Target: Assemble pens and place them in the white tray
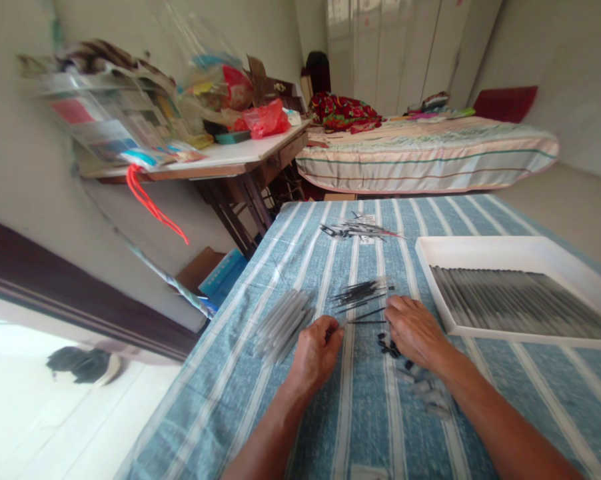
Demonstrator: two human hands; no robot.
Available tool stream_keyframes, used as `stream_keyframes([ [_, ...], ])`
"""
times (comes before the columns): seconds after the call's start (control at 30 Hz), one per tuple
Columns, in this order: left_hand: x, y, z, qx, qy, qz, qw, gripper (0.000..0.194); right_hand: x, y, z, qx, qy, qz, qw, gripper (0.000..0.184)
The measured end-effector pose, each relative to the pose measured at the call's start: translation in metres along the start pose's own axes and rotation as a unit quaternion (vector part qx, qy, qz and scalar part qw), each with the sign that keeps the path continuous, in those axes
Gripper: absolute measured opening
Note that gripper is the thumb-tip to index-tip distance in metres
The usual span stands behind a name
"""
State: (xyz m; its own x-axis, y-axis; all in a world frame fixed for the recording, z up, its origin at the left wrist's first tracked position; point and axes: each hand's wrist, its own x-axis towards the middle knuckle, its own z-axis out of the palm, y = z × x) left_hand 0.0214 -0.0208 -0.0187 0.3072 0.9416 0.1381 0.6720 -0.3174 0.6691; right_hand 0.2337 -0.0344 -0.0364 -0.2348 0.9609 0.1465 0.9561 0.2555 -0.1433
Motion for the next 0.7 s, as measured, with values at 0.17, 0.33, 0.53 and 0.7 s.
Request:
stream_keyframes([
  [0.17, 0.002, -0.004, -0.003, 0.033, 0.006, 0.029, 0.999, 0.014, -0.003, 0.015, 0.012, 0.043, 0.052, -0.049, 0.996, 0.014],
  [0.33, 0.003, -0.010, -0.005, 0.076, 0.017, 0.060, 0.995, 0.013, -0.005, 0.024, 0.017, 0.082, 0.110, -0.090, 0.986, 0.017],
  [0.53, 0.001, -0.013, -0.007, 0.140, -0.007, 0.049, 0.989, 0.014, -0.005, 0.021, 0.010, 0.123, 0.104, -0.096, 0.982, 0.018],
  [0.7, 0.001, -0.015, -0.007, 0.164, -0.021, 0.045, 0.985, 0.014, -0.006, 0.020, 0.007, 0.146, 0.100, -0.100, 0.979, 0.018],
])
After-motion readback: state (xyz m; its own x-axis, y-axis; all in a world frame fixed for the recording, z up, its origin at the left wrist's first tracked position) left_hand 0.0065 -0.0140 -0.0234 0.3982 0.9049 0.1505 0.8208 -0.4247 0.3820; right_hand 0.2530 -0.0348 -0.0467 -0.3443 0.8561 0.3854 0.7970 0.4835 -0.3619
